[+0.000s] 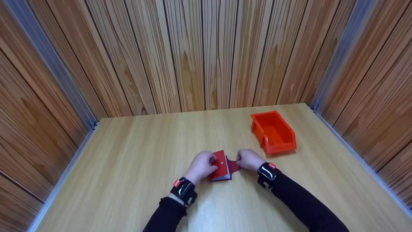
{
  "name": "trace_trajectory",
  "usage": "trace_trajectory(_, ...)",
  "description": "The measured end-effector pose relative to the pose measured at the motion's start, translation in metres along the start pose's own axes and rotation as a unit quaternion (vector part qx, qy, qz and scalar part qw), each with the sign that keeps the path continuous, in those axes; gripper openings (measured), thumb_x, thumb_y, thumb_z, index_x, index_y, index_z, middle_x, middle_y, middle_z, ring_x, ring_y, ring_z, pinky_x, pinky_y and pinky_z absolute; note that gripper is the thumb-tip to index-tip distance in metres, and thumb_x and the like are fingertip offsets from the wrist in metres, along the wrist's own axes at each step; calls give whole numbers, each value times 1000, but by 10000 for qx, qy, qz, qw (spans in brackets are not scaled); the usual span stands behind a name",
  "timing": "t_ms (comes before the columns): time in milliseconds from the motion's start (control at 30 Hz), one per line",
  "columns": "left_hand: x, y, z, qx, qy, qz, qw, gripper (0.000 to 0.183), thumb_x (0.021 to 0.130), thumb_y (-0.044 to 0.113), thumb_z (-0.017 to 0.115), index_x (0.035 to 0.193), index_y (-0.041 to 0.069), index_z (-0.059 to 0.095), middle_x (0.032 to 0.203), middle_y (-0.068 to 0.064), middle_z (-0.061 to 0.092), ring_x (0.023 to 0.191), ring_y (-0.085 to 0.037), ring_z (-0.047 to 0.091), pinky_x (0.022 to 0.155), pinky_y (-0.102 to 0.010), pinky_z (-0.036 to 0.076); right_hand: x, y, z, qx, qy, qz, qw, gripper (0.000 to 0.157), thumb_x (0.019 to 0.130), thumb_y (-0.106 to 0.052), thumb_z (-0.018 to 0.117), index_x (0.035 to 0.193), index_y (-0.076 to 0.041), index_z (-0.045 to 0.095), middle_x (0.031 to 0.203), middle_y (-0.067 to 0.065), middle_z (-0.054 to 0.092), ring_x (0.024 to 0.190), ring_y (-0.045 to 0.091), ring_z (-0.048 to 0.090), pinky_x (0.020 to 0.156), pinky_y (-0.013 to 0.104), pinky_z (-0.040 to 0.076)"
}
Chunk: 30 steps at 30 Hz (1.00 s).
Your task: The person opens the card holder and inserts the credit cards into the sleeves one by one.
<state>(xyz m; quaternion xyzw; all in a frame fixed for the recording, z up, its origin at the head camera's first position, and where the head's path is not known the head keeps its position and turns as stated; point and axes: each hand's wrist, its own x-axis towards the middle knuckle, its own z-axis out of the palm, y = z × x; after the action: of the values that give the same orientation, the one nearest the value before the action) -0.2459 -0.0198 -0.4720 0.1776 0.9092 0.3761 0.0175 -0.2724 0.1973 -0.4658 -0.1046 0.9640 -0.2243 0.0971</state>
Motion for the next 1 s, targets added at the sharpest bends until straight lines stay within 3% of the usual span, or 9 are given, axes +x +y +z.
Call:
trace_trajectory(200, -2, 1, 2, 535, 42, 219, 9983, 16, 80, 3, 78, 94, 1, 71, 90, -5, 59, 83, -18, 55, 78, -35, 48, 0, 0, 0, 48, 10, 20, 10000, 11, 86, -4, 69, 79, -5, 60, 69, 3, 55, 64, 18, 52, 60, 29, 43)
trace_trajectory(367, -2, 5, 3, 949, -29, 143, 9954, 13, 81, 7, 78, 90, 3, 70, 88, -3, 55, 81, -18, 54, 77, -34, 48, 0, -3, -1, 90, -129, 227, 9996, 9, 88, -6, 68, 82, -5, 61, 71, 5, 56, 66, 20, 52, 61, 30, 45)
trace_trajectory(667, 0, 9, 4, 1125, -138, 55, 9935, 12, 81, 7, 78, 87, 5, 68, 87, -2, 54, 79, -17, 53, 75, -34, 48, -1, 0, -2, 260, -145, 235, 9993, 8, 88, -5, 67, 83, -5, 60, 73, 5, 57, 67, 19, 53, 61, 30, 46)
trace_trajectory(800, 0, 9, 5, 1172, -147, 42, 9930, 13, 81, 8, 79, 87, 5, 68, 88, -2, 54, 80, -17, 54, 76, -34, 48, -1, 1, -3, 487, -186, 291, 9982, 7, 88, -4, 67, 85, -4, 61, 75, 5, 58, 67, 19, 55, 60, 29, 49)
trace_trajectory(1000, 1, 8, 5, 1276, -53, 147, 9917, 15, 79, 9, 80, 84, 5, 67, 86, -2, 54, 79, -18, 55, 75, -34, 48, -1, -3, -9, 1269, -322, 333, 9908, 7, 90, -6, 68, 91, -4, 61, 79, 7, 60, 67, 19, 58, 61, 30, 53)
